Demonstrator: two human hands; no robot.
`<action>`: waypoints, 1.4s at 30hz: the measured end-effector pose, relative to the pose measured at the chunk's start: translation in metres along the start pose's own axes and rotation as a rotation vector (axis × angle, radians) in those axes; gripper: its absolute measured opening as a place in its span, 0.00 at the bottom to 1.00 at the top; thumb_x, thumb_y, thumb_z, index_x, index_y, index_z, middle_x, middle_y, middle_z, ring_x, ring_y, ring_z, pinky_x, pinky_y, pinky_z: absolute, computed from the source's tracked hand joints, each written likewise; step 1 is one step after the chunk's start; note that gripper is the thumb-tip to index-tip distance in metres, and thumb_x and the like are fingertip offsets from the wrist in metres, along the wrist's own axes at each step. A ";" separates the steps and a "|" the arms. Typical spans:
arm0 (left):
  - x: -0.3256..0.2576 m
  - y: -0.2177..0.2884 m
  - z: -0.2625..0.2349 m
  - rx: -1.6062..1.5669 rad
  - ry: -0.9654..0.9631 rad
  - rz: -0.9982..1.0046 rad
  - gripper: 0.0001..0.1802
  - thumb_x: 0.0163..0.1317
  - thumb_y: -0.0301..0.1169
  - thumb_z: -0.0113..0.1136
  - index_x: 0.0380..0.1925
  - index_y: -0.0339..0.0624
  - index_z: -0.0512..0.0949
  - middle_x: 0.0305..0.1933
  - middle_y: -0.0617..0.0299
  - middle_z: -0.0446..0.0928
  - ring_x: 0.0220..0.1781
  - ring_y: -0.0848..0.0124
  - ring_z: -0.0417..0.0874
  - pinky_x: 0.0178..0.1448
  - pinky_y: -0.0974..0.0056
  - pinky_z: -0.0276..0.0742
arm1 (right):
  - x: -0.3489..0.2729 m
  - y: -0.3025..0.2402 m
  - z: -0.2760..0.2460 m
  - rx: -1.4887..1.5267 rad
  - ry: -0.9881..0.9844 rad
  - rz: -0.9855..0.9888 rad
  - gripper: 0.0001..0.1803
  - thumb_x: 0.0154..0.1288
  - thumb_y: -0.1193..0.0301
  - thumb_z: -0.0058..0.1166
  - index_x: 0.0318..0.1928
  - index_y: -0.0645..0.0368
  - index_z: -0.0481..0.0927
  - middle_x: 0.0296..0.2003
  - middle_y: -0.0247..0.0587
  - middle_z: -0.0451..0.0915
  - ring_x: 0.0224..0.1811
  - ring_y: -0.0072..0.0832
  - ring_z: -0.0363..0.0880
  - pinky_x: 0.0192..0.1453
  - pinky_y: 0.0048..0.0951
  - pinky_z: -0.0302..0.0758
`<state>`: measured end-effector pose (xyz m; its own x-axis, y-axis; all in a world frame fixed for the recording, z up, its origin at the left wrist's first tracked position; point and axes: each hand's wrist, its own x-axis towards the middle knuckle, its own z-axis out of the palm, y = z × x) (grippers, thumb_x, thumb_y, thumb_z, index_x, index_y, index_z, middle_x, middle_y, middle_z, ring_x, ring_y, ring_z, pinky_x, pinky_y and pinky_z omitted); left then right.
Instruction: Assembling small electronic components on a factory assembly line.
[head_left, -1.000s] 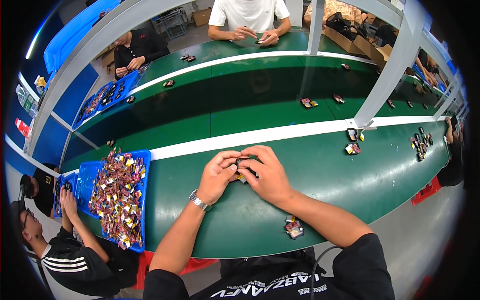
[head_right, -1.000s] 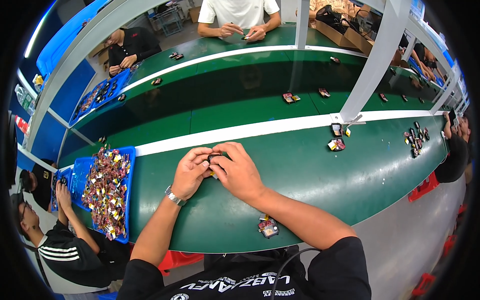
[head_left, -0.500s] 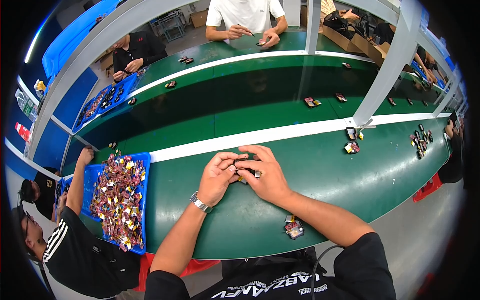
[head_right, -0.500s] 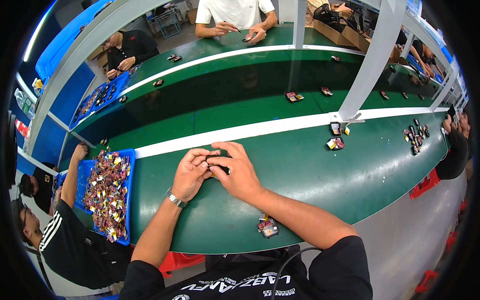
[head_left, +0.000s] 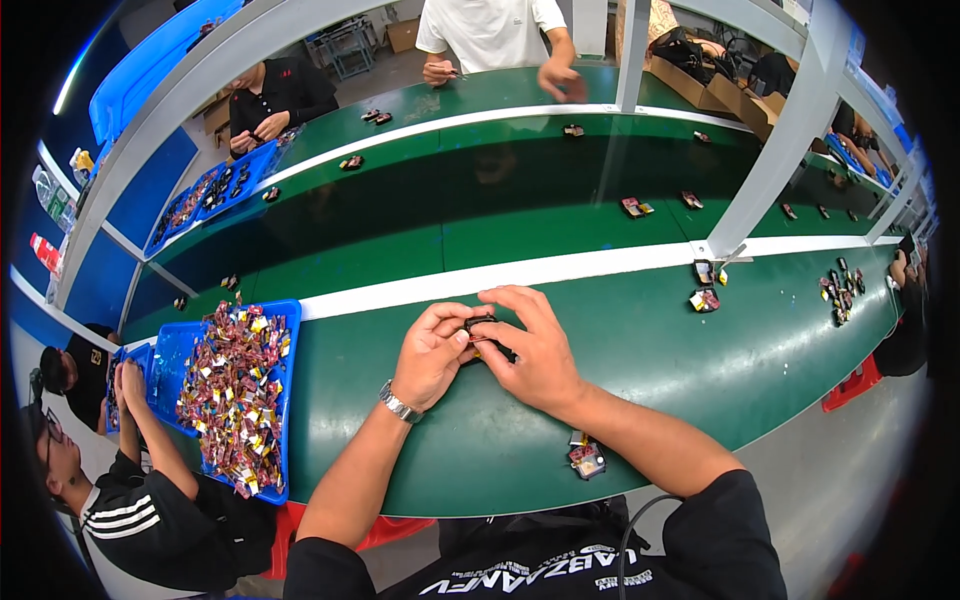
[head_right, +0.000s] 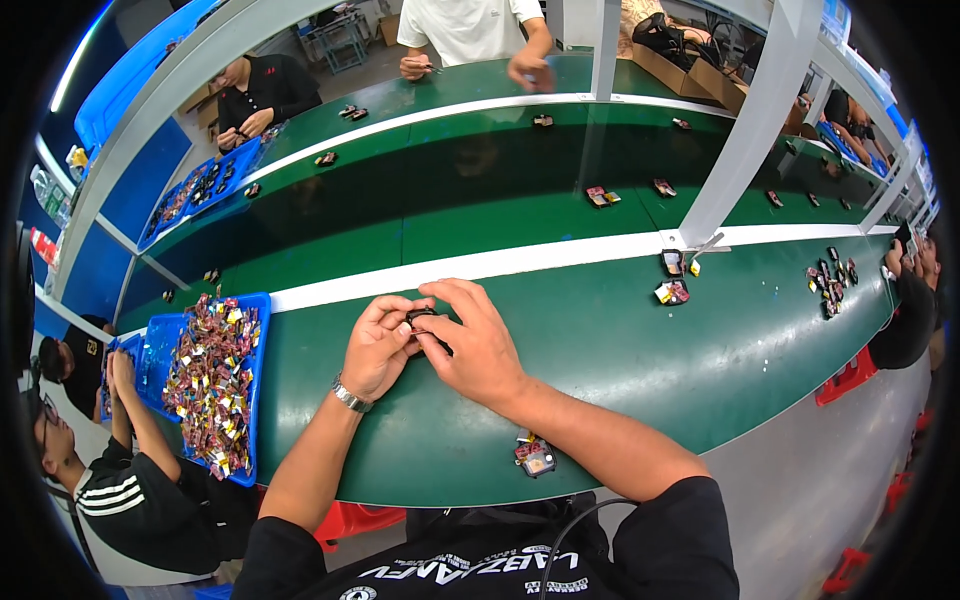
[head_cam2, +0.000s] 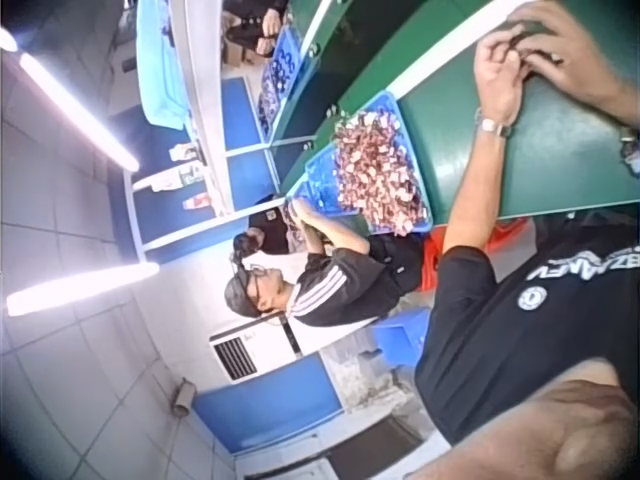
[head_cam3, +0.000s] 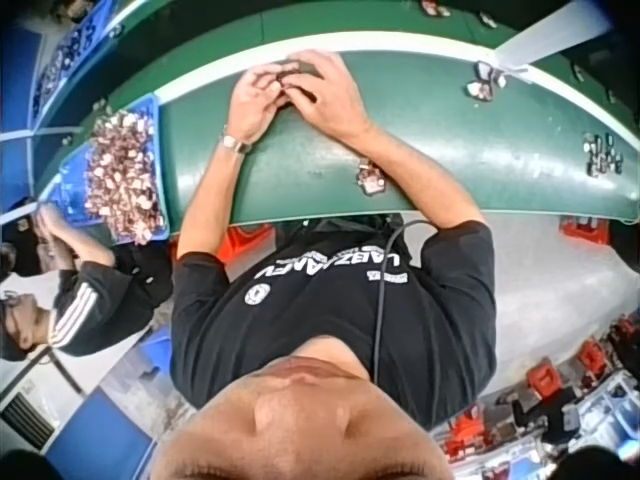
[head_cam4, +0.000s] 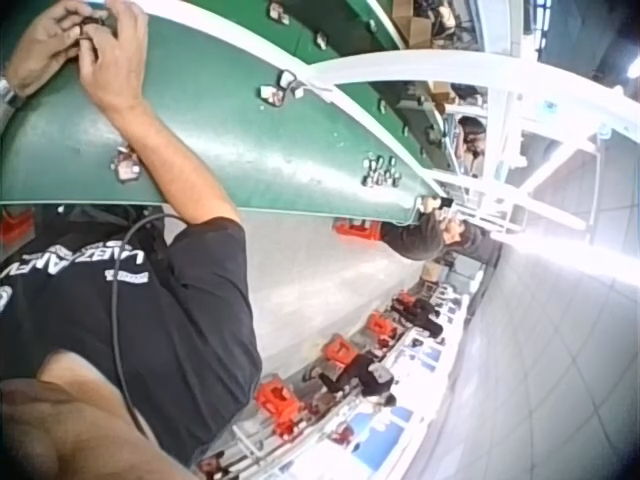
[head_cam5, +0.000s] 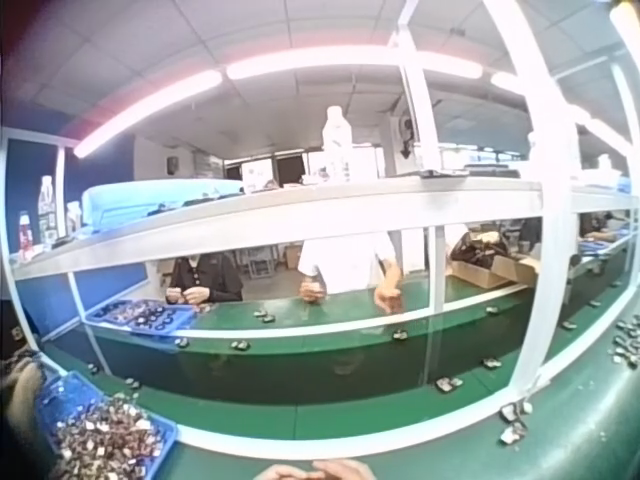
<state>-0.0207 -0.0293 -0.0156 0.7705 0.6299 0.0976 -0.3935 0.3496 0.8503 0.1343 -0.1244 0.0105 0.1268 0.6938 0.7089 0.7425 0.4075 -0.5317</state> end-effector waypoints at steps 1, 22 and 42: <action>0.000 0.000 0.001 -0.001 0.001 0.000 0.13 0.69 0.22 0.54 0.52 0.42 0.70 0.62 0.52 0.75 0.58 0.67 0.80 0.58 0.60 0.80 | 0.000 0.000 0.000 0.003 0.001 -0.001 0.11 0.51 0.78 0.67 0.38 0.58 0.85 0.54 0.42 0.78 0.59 0.43 0.73 0.60 0.40 0.74; 0.000 -0.006 -0.008 -0.155 -0.118 0.065 0.14 0.69 0.20 0.54 0.52 0.44 0.68 0.60 0.52 0.75 0.66 0.53 0.75 0.64 0.52 0.78 | 0.008 -0.008 -0.004 -0.117 0.008 -0.185 0.10 0.49 0.77 0.64 0.35 0.61 0.83 0.52 0.43 0.78 0.60 0.42 0.74 0.56 0.40 0.75; 0.001 -0.007 0.001 -0.092 0.025 -0.001 0.14 0.70 0.22 0.53 0.54 0.40 0.69 0.66 0.49 0.71 0.61 0.64 0.79 0.62 0.57 0.80 | 0.006 0.005 0.001 0.201 -0.155 0.181 0.09 0.53 0.77 0.61 0.37 0.58 0.85 0.56 0.42 0.77 0.63 0.43 0.70 0.63 0.41 0.72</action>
<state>-0.0167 -0.0320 -0.0213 0.7585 0.6463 0.0828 -0.4380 0.4117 0.7991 0.1381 -0.1174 0.0112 0.1314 0.8417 0.5237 0.5704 0.3678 -0.7344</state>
